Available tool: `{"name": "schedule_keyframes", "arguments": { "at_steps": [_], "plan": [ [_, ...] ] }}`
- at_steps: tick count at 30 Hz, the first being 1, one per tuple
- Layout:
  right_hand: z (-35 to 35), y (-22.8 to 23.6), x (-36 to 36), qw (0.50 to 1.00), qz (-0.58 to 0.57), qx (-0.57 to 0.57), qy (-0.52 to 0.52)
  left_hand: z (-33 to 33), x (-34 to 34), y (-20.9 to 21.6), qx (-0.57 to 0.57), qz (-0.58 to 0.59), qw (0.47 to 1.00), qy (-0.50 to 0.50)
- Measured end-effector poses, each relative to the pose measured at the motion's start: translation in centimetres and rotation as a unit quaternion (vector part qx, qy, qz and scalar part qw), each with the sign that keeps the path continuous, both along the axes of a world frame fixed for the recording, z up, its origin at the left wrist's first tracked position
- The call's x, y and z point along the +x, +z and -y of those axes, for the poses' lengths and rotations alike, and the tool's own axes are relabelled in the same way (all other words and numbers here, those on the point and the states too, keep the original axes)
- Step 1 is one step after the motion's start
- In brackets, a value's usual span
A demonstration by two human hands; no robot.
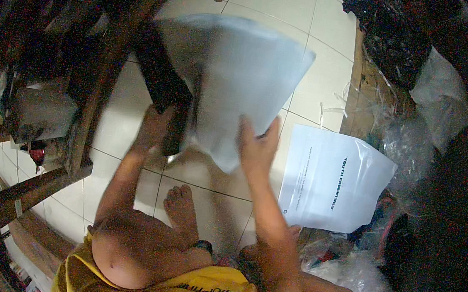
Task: The person sits on the floor and seals white poly mailer packages. They use a handheld tool to press the adhesive strip, then fold and stack the sealed packages. The person handles the packages one at a time, repeating the sealing and stacking process.
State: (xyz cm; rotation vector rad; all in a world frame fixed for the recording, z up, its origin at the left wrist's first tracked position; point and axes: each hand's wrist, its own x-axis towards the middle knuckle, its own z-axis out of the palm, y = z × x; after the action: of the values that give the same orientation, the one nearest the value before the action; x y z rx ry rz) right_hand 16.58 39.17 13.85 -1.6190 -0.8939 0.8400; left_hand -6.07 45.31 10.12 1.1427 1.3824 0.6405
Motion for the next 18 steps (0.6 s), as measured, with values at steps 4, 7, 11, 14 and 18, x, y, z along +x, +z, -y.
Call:
{"name": "schedule_keyframes", "arguments": {
  "at_steps": [4, 7, 11, 14, 18],
  "plan": [
    [-2.6, -2.8, 3.9, 0.996, 0.031, -0.077, 0.019, -2.4, -3.3, -0.1, -0.056, -0.021, 0.993, -0.097],
    [-3.1, -8.9, 2.1, 0.926, 0.367, 0.043, 0.075, -2.6, -4.7, -7.1, -0.072, -0.083, 0.987, -0.118],
    [-5.0, -7.3, -5.1, 0.796, 0.446, 0.066, 0.404, -2.4, -4.6, -10.0, -0.061, -0.141, 0.981, -0.116],
    [-6.1, -9.1, -6.4, 0.639, 0.538, 0.040, 0.548, -2.9, -4.3, -9.5, -0.068, -0.163, 0.975, -0.134],
    [-6.6, -8.9, -3.0, 0.457, 0.644, -0.064, 0.610, -2.7, -5.3, -10.1, -0.047, -0.182, 0.976, -0.108]
  ]
}}
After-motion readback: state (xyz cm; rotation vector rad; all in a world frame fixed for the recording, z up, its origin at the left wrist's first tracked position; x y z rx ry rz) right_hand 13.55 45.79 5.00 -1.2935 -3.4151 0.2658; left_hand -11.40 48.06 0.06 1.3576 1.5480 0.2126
